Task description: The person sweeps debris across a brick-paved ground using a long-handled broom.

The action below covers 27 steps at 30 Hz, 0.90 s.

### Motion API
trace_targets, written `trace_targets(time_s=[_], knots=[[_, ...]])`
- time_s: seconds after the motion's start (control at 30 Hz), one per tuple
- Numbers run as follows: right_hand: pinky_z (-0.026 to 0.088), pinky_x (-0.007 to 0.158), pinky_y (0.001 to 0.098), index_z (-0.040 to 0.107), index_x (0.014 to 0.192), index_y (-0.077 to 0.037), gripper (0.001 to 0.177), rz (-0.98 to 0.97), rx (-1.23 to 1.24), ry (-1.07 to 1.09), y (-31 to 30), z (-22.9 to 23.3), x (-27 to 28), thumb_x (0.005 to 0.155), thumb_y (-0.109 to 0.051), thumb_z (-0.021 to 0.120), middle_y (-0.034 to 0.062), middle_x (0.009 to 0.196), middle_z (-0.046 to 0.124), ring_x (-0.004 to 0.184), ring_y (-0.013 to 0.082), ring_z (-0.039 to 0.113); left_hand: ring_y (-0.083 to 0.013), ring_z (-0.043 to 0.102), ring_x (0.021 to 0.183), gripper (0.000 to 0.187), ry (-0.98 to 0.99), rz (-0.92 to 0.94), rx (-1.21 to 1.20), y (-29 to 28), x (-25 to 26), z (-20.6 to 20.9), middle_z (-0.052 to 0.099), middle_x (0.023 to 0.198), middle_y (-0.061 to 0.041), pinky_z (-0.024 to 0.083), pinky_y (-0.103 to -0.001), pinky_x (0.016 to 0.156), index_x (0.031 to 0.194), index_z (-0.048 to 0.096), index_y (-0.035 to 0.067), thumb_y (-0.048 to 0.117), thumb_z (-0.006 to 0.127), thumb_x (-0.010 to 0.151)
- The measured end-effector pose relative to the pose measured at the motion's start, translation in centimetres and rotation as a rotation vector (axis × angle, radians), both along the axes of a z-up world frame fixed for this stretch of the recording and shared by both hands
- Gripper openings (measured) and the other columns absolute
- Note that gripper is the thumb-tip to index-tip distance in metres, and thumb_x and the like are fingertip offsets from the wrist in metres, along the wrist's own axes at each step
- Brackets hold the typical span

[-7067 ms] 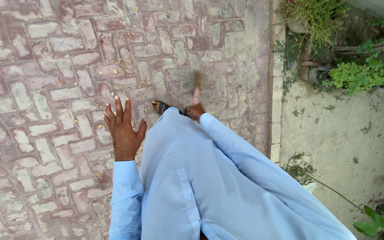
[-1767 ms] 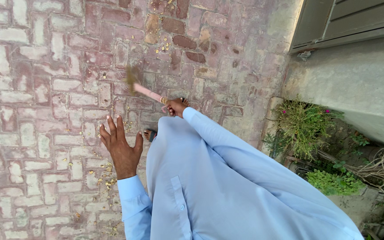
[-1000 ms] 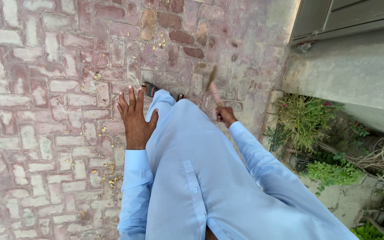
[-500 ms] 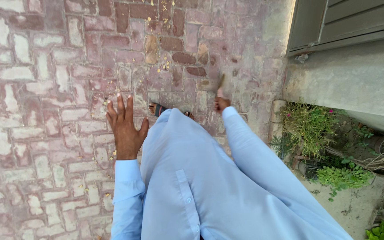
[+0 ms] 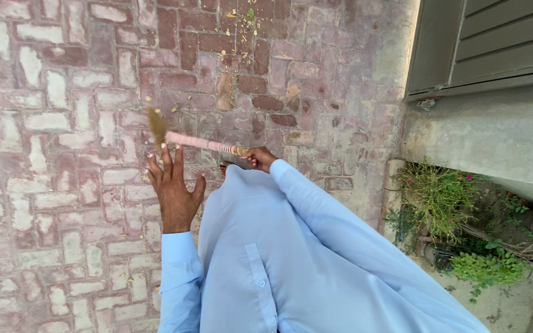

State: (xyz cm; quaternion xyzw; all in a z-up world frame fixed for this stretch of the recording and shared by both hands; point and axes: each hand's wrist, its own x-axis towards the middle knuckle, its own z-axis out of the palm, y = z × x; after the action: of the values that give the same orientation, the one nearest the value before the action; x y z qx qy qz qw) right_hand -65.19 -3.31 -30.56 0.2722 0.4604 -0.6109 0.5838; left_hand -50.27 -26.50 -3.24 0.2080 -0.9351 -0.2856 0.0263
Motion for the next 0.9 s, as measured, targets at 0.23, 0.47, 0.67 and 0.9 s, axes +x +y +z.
trace_targets(time_s=[0.23,0.47,0.67,0.9], knots=[[0.035,0.045,0.0216,0.043,0.080,-0.009,0.018,-0.216,-0.146,-0.119,5.0,3.7,-1.6,0.094,-0.008,0.054,-0.0010,0.066,0.045,0.051,0.0071,0.037,-0.0513,0.022,0.152,0.085,0.067,-0.058,0.013,0.3,-2.5,-1.5,0.031,0.167,-0.019,0.020,-0.065,0.123,0.157,0.041,0.011,0.031,0.077,0.082],[0.036,0.048,0.0239,0.053,0.089,-0.006,0.016,-0.185,0.002,0.029,9.6,8.3,-3.8,0.101,-0.016,0.051,-0.0021,0.069,0.047,0.054,0.0079,0.038,-0.0522,0.025,0.148,0.085,0.058,-0.093,0.040,0.8,-5.8,-2.3,0.031,0.165,-0.019,0.021,-0.066,0.120,0.155,0.041,0.011,0.031,0.077,0.082],[0.044,0.048,0.0306,0.053,0.076,-0.007,0.024,-0.136,0.397,0.233,12.3,9.2,-8.5,0.097,-0.015,0.060,0.0014,0.065,0.053,0.051,0.0114,0.046,-0.0516,0.025,0.148,0.084,0.071,-0.043,0.037,0.4,-8.4,-2.1,0.032,0.164,-0.019,0.020,-0.065,0.121,0.154,0.041,0.011,0.029,0.077,0.080],[0.049,0.048,0.0322,0.052,0.067,-0.007,0.024,-0.455,0.487,0.127,18.2,6.7,-15.9,0.088,-0.009,0.063,0.0047,0.061,0.056,0.048,0.0148,0.051,-0.0510,0.026,0.147,0.083,0.076,0.021,0.007,0.8,-10.7,-1.4,0.033,0.163,-0.019,0.021,-0.065,0.120,0.154,0.041,0.013,0.032,0.075,0.082]])
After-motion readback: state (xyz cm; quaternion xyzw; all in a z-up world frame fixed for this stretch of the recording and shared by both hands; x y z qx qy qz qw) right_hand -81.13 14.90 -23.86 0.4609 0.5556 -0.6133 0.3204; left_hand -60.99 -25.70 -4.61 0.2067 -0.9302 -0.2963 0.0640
